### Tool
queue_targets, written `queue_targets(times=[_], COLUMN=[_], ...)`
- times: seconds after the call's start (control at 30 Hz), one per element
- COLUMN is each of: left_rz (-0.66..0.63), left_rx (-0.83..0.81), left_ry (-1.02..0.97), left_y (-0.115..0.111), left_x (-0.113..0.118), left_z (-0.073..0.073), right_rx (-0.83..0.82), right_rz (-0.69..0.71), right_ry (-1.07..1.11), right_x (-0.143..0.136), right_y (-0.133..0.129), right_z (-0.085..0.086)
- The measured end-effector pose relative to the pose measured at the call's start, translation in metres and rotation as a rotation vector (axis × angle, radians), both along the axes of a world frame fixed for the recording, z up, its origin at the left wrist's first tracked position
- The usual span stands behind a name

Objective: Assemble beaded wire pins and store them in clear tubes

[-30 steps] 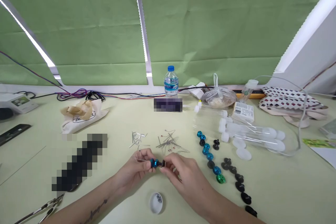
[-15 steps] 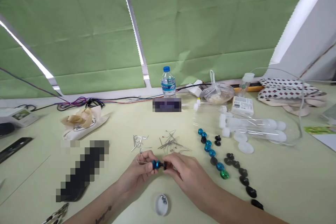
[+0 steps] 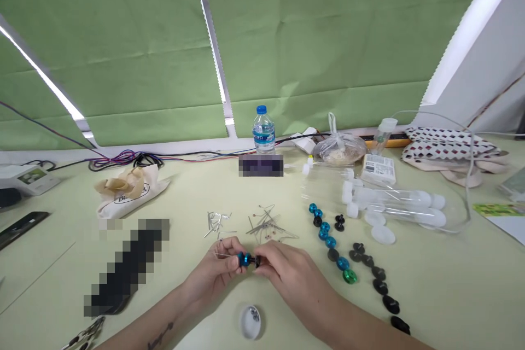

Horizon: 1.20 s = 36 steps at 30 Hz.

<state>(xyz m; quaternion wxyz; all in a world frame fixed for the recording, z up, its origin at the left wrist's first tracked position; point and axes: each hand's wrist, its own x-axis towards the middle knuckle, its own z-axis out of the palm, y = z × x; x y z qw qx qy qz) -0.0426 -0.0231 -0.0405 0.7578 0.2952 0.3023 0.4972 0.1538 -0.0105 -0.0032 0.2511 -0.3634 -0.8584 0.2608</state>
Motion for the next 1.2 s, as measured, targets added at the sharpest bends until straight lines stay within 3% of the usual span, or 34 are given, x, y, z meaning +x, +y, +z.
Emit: queue_targets(times=[0.2, 0.4, 0.6, 0.8, 1.0, 1.2], left_rz=[0.007, 0.013, 0.006, -0.005, 0.001, -0.006], left_rx=[0.015, 0.05, 0.047, 0.033, 0.034, 0.036], left_ry=[0.028, 0.045, 0.052, 0.054, 0.074, 0.087], left_y=[-0.0002, -0.0009, -0.0004, 0.0005, -0.0009, 0.0001], left_x=[0.0005, -0.0005, -0.001, -0.0025, -0.0008, -0.0022], left_z=[0.0024, 0.0028, 0.0011, 0.0002, 0.0026, 0.0021], right_rx=[-0.055, 0.155, 0.07, 0.158, 0.04, 0.028], right_rz=[-0.017, 0.042, -0.026, 0.045, 0.018, 0.0], right_ry=[0.037, 0.059, -0.001, 0.002, 0.007, 0.013], right_x=[0.0031, 0.005, 0.0046, 0.0034, 0.0061, 0.0054], right_y=[-0.0009, -0.0022, -0.0009, 0.0002, -0.0001, 0.0001], right_z=[-0.0039, -0.0084, -0.0065, -0.0081, -0.0064, -0.0067])
